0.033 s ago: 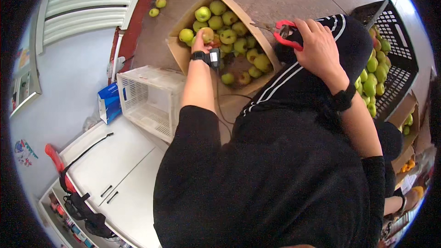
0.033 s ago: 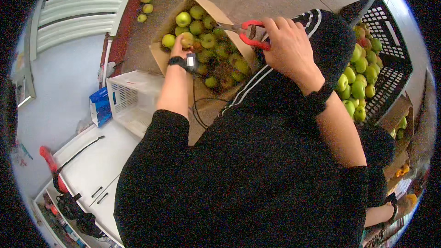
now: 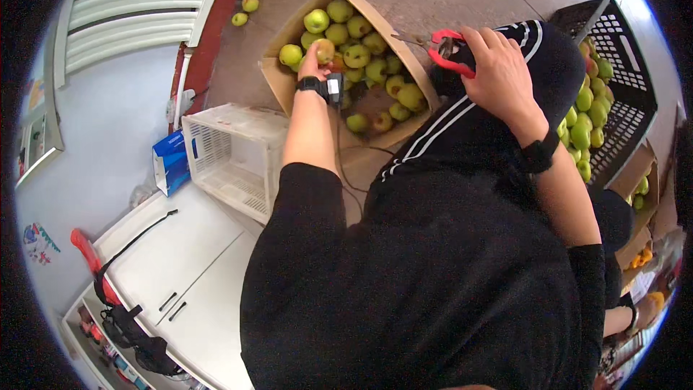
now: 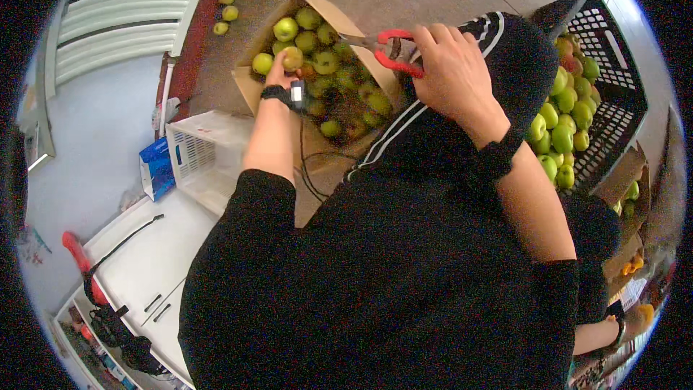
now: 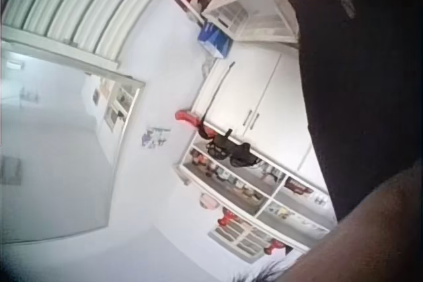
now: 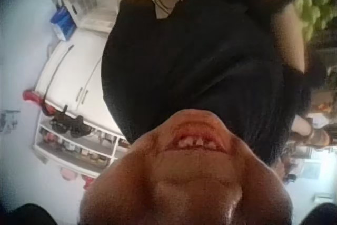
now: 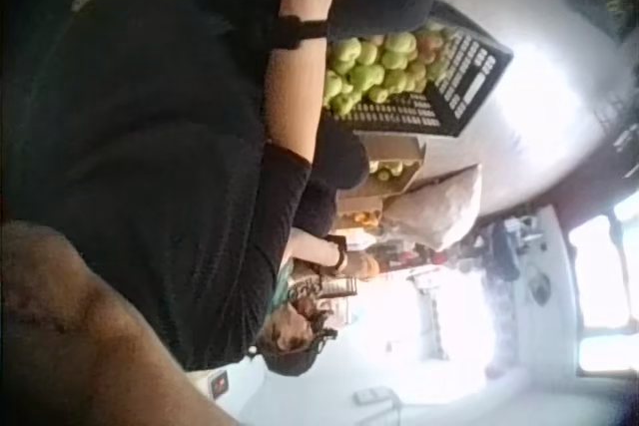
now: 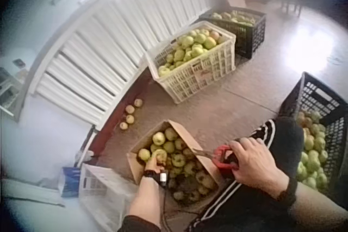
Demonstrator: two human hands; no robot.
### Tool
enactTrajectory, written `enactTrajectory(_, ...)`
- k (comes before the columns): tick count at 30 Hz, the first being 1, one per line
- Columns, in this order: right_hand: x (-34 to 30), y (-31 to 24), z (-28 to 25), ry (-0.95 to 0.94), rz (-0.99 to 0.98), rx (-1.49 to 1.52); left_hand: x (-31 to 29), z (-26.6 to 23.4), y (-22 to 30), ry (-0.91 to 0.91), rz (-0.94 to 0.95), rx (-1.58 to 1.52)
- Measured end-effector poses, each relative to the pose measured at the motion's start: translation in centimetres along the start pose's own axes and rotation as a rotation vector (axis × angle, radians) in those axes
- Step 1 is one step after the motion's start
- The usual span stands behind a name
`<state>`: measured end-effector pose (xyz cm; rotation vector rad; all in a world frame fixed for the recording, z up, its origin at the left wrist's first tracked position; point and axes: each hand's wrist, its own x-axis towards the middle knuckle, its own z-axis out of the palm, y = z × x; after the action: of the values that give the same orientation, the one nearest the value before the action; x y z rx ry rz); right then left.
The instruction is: The person uses shears to trim stems from apples, picking them up one by one from a cardboard box and later from a crate.
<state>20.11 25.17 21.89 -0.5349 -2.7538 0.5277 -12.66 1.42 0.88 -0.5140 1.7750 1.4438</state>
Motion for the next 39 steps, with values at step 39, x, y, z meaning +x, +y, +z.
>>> enactTrajectory(39, 0.5, 0.4, 0.7, -0.038, 0.005, -0.036, -9.3, 0.5, -8.5, -0.776, 0.018, 0.389)
